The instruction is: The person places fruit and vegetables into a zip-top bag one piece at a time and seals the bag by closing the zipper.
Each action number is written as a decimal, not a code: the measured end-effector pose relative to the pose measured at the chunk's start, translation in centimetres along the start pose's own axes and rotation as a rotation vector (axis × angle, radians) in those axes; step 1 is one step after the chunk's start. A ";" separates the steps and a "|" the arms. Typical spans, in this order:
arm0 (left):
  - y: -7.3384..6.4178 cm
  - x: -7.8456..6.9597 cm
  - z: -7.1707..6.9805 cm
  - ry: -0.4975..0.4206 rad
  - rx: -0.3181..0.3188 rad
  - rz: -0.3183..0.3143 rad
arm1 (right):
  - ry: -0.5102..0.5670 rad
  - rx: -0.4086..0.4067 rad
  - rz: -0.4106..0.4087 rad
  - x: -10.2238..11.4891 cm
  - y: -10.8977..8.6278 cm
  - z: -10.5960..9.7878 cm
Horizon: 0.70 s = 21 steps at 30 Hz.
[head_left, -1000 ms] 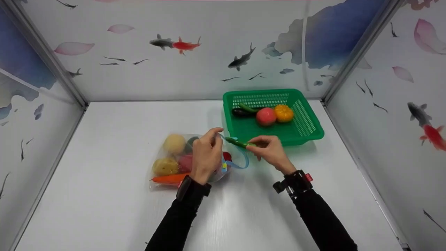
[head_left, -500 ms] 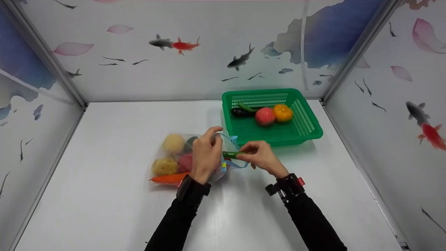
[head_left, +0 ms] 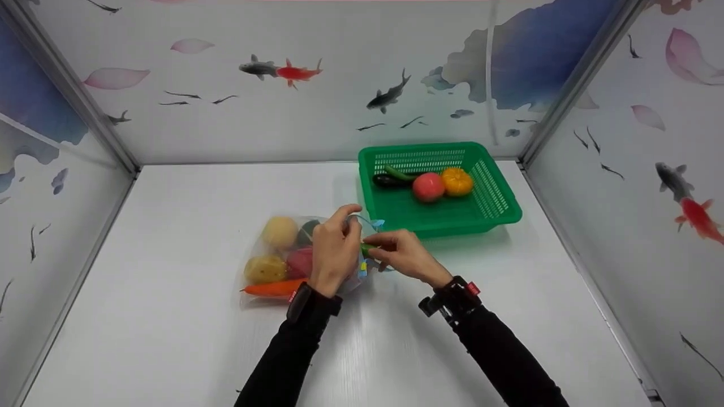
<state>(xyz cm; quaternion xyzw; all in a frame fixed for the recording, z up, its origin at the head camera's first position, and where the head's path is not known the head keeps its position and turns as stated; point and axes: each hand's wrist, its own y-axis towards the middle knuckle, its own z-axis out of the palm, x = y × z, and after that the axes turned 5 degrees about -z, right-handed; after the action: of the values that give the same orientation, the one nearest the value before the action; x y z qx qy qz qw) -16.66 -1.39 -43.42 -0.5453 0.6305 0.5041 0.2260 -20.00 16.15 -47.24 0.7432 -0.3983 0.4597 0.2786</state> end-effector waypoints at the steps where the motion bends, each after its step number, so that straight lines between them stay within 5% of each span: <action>1: 0.0 0.0 0.1 0.002 -0.001 0.002 | -0.048 -0.024 -0.007 0.0 0.1 0.1; 7: 0.0 -0.1 0.4 -0.001 0.003 -0.003 | -0.181 -0.140 -0.073 0.5 1.2 1.7; 15: -0.1 0.0 0.3 -0.023 0.009 0.005 | -0.053 -0.037 -0.125 0.0 1.0 1.3; 21: -0.2 0.0 0.1 -0.034 0.006 -0.004 | 0.081 -0.083 -0.074 -0.9 -0.3 -0.7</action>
<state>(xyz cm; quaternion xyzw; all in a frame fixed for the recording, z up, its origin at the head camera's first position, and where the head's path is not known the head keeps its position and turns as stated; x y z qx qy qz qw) -16.55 -1.32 -43.54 -0.5373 0.6269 0.5109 0.2394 -20.34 17.14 -47.82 0.7260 -0.3777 0.4620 0.3418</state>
